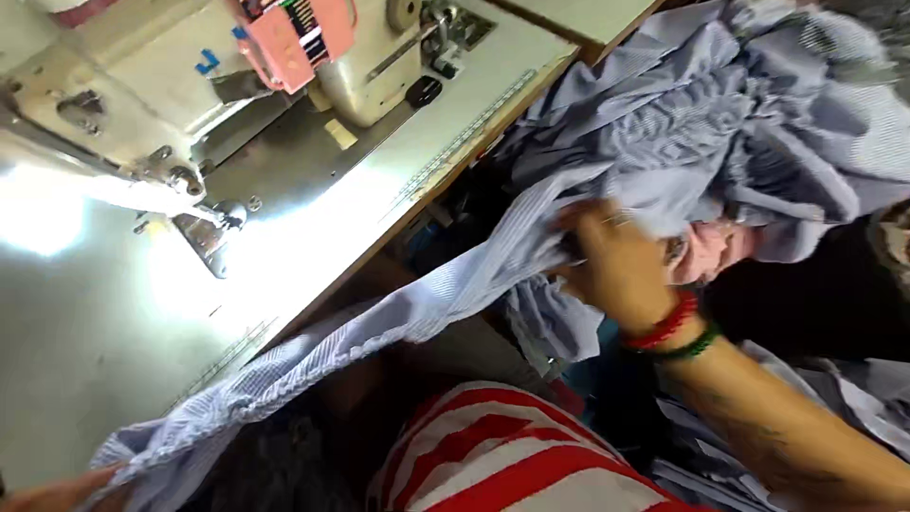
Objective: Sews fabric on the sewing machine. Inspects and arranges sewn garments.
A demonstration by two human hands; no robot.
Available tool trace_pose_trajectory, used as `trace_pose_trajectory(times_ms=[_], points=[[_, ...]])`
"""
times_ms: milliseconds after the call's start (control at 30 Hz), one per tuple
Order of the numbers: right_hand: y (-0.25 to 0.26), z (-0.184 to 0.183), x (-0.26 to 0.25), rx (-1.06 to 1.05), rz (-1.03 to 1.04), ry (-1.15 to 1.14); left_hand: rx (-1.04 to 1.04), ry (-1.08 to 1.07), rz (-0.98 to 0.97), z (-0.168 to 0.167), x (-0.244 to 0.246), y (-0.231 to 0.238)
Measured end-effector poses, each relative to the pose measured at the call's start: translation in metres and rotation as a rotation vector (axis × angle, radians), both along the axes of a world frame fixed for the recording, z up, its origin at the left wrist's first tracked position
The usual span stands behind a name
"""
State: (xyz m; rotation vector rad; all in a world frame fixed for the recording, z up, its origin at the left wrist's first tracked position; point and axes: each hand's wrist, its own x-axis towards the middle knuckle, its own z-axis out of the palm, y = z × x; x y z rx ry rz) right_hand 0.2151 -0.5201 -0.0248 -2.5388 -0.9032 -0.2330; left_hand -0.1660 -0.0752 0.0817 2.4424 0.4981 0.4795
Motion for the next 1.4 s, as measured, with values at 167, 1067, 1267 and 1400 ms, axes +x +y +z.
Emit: trace_pose_trajectory(times_ms=[167, 1067, 1267, 1400], points=[[0.063, -0.090, -0.060, -0.268, 0.485, 0.478, -0.023, 0.308, 0.198, -0.062, -0.053, -0.033], [0.107, -0.071, -0.048, -0.363, 0.713, 0.566, -0.150, 0.235, 0.383, -0.110, -0.069, -0.038], [0.097, -0.034, -0.043, -0.005, 0.555, 0.051, -0.117, 0.172, 0.406, -0.107, -0.069, -0.037], [0.058, -0.047, -0.064, -0.302, 0.673, 0.375, -0.114, 0.188, 0.386, -0.106, -0.075, -0.037]])
